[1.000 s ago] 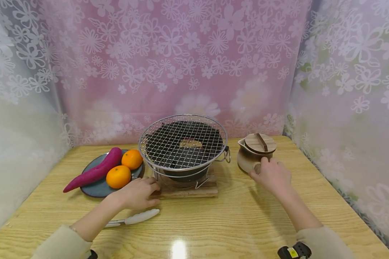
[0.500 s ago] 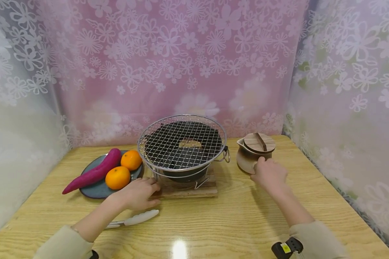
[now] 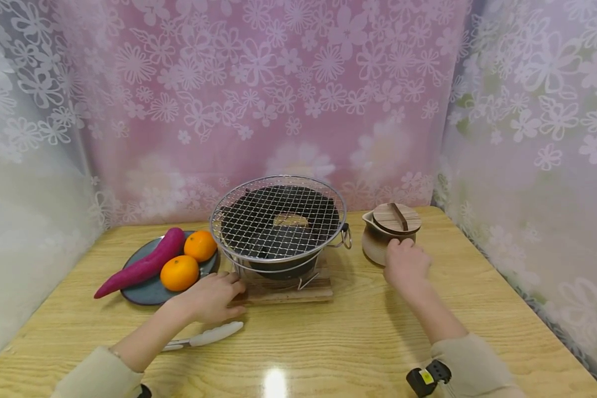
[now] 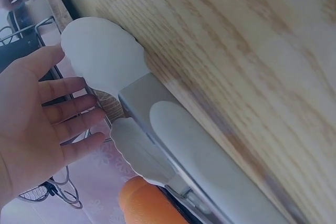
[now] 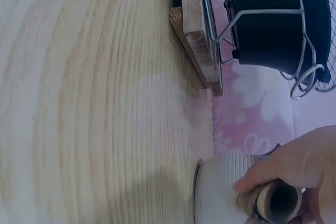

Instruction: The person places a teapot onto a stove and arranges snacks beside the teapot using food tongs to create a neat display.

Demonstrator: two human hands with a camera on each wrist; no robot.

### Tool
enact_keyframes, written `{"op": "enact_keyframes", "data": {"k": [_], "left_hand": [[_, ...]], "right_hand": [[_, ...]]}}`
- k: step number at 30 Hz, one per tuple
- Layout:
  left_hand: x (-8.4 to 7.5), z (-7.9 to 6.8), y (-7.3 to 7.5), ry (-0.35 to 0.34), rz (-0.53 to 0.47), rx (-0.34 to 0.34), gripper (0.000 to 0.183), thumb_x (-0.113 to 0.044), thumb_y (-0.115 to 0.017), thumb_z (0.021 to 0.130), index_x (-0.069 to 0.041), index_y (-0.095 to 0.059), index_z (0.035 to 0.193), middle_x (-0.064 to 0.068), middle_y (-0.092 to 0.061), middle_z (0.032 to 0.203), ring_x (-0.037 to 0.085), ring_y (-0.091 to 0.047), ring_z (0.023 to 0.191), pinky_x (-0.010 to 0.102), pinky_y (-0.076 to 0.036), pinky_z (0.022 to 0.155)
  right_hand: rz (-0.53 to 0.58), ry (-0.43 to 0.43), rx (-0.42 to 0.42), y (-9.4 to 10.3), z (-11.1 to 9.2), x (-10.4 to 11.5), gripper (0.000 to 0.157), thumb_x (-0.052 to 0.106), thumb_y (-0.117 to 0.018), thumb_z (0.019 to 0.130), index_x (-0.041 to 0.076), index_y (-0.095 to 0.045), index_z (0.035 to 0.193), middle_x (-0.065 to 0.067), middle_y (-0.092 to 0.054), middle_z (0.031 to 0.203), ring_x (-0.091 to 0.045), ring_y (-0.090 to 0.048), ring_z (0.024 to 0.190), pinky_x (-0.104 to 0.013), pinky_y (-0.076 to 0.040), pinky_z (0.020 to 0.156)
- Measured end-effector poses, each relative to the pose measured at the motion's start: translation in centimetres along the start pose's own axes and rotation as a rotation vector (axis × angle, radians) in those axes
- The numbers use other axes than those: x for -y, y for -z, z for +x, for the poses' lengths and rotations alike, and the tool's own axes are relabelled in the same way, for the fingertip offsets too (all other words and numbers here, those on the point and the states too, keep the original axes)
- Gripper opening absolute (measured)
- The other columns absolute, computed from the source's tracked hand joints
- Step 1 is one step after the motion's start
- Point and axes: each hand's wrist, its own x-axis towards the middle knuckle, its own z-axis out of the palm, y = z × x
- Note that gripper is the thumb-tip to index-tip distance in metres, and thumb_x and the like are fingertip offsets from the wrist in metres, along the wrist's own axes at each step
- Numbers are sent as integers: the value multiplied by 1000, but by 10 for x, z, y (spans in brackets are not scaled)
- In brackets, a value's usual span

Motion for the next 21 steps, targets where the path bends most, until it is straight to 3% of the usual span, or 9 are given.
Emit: {"op": "enact_keyframes", "data": {"k": [5,11,21], "left_hand": [[0,1,0,-7,1,-5,34,-42,-62,85,-12,-64,101,4,-58,97,23,-54,92,39,-45,76],[1,3,1,-10,8,-3,36,-42,-62,85,-11,-63,103,4,-58,98,23,-54,92,39,-46,76],[1,2,-1,-7,16,0,39,-42,-62,85,-10,-63,107,6,-58,100,25,-55,94,40,-46,78]], "right_hand": [[-35,-11,-79,-4,2,2,16,5,-51,82,-6,-44,73,-26,-43,70,-47,-50,66,-52,-38,47],[-66,-15,-131,-6,4,2,23,8,-47,85,-5,-40,68,-28,-43,65,-46,-50,61,-51,-38,46],[-84,-35,-76,-8,8,4,18,4,-56,75,-9,-43,76,-33,-45,71,-50,-52,67,-53,-39,51]]}}
